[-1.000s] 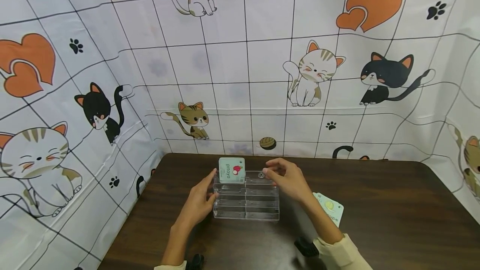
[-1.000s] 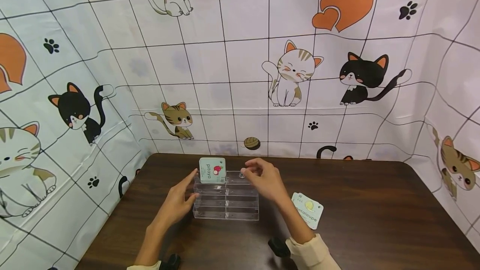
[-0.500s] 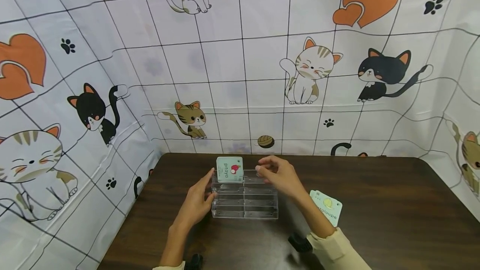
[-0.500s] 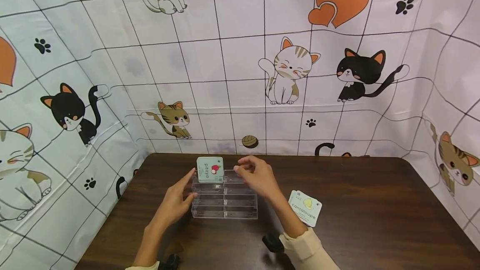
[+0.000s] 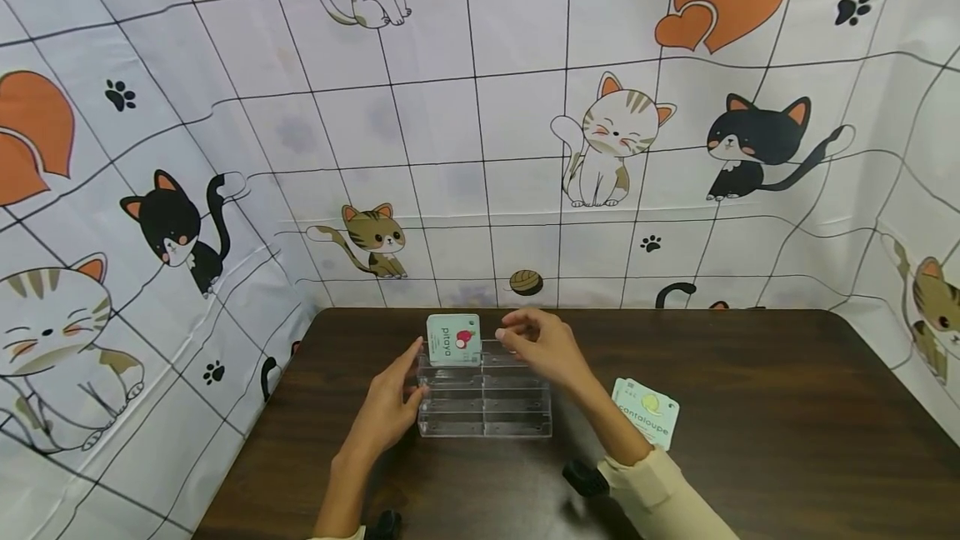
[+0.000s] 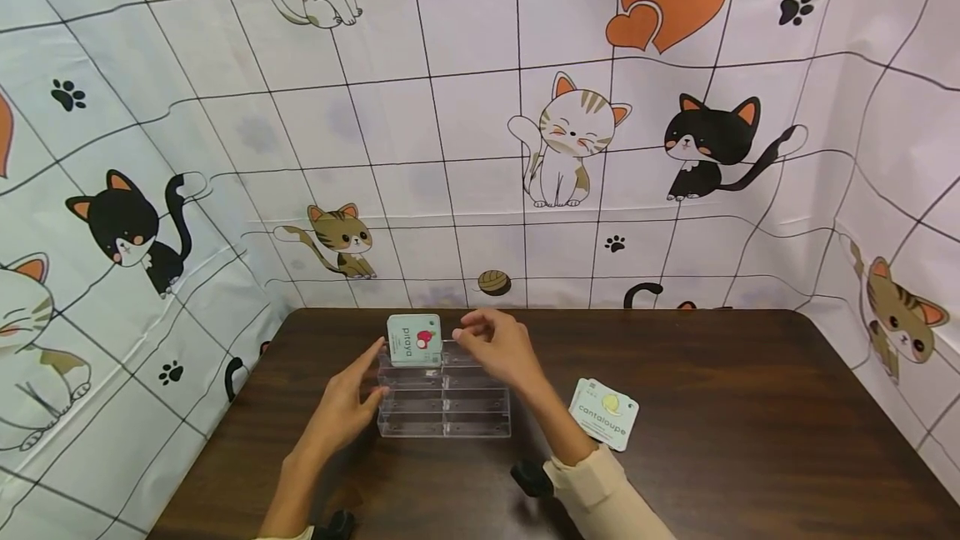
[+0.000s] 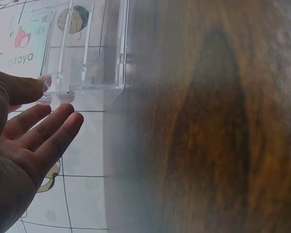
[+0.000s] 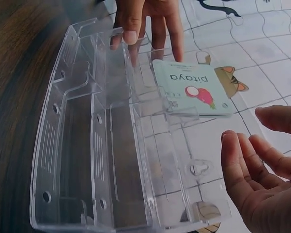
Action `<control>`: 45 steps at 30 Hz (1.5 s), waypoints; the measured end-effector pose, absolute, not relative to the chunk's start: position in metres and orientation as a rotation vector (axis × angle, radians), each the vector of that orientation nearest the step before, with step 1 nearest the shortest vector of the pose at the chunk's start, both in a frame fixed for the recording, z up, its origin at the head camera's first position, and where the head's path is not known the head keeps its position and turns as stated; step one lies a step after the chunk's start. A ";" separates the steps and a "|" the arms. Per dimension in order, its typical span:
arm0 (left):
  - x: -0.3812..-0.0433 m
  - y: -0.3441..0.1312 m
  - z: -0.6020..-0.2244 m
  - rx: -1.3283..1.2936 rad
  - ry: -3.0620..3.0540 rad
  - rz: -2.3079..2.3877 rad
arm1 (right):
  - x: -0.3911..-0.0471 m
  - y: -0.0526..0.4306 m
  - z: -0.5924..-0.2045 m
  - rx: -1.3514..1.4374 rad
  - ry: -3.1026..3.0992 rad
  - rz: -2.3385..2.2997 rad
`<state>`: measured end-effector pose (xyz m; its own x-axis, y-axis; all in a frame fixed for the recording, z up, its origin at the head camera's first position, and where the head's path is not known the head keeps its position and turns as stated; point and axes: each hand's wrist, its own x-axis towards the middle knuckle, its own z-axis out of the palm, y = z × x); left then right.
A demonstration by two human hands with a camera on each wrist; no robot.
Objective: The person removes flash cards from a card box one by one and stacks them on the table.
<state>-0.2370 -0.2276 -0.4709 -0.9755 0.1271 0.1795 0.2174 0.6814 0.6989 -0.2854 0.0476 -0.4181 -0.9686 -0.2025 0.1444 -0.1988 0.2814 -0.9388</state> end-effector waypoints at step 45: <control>-0.238 -0.230 -0.473 -0.307 -2.763 -1.170 | -0.307 0.001 -0.417 -0.443 2.856 -1.657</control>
